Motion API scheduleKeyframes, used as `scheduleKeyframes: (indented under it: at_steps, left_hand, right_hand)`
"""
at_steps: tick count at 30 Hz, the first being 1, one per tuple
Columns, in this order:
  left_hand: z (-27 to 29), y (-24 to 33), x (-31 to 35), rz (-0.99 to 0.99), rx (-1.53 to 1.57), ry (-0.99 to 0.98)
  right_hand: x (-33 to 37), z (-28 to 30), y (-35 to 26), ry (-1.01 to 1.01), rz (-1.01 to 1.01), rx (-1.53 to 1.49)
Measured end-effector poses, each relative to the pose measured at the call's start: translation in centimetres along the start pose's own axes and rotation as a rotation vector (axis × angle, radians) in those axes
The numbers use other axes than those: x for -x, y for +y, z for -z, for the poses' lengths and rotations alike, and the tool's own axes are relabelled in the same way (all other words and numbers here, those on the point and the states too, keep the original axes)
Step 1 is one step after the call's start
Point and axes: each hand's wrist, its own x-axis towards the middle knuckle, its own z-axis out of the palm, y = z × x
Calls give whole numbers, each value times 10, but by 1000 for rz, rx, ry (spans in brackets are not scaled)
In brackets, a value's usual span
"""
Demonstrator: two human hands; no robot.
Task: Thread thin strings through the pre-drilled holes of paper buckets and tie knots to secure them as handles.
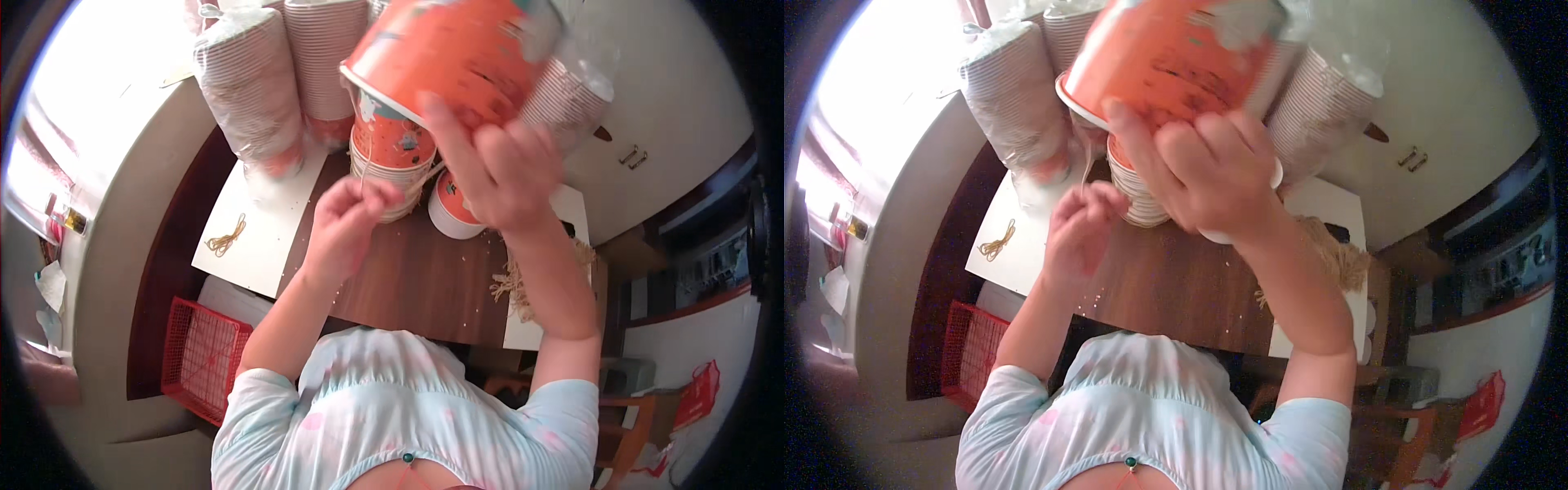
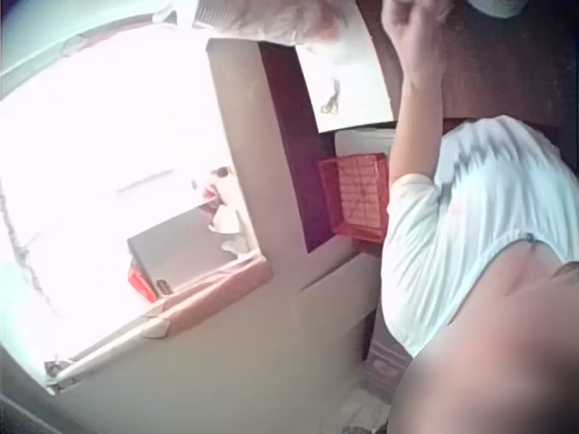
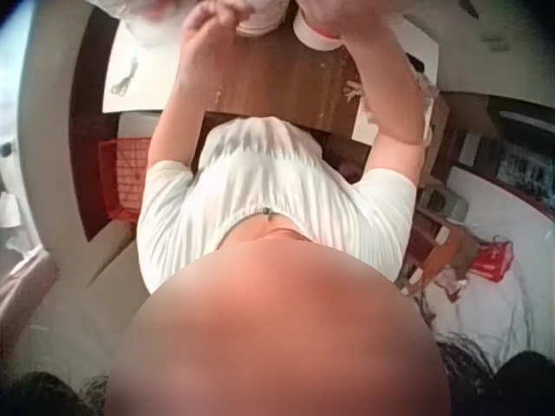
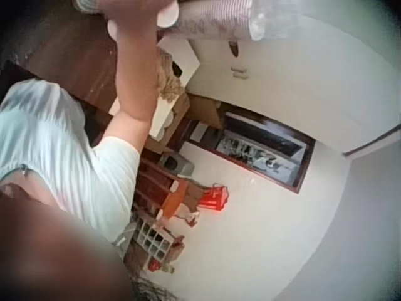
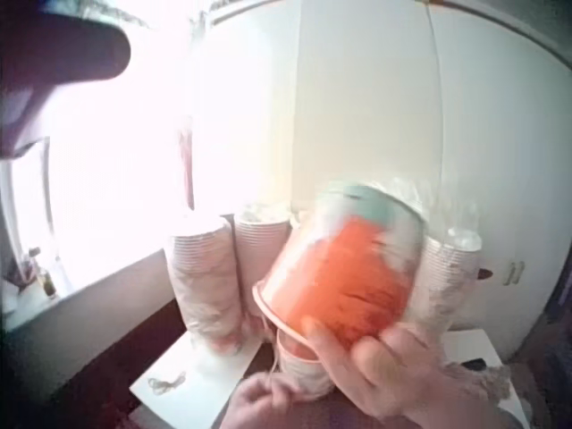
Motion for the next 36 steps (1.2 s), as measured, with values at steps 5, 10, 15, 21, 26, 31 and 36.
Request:
scheduleKeyframes:
  at_steps: [5,10,15,21,26,31,36]
  left_hand:
    - [42,-37,-53,49,33,303]
    - [80,-65,-46,146,-139,450]
    - [90,-73,-39,293,-318,472]
    - [125,-55,-27,116,-489,625]
    - [71,-11,-74,-546,-1436,305]
    - [16,-13,-127,-697,-1940,-93]
    - [25,-28,-134,-586,-1920,-149]
  right_hand:
    - [14,-103,-11,-82,214,-79]
    - [58,-140,-34,-266,277,-167]
    - [102,-134,-51,-474,220,-312]
    - [141,-78,-41,-452,-463,-464]
    - [187,-36,-2,-626,-841,-199]
    - [223,-41,12,-618,-747,-365]
    - [185,-28,52,-490,-832,-342]
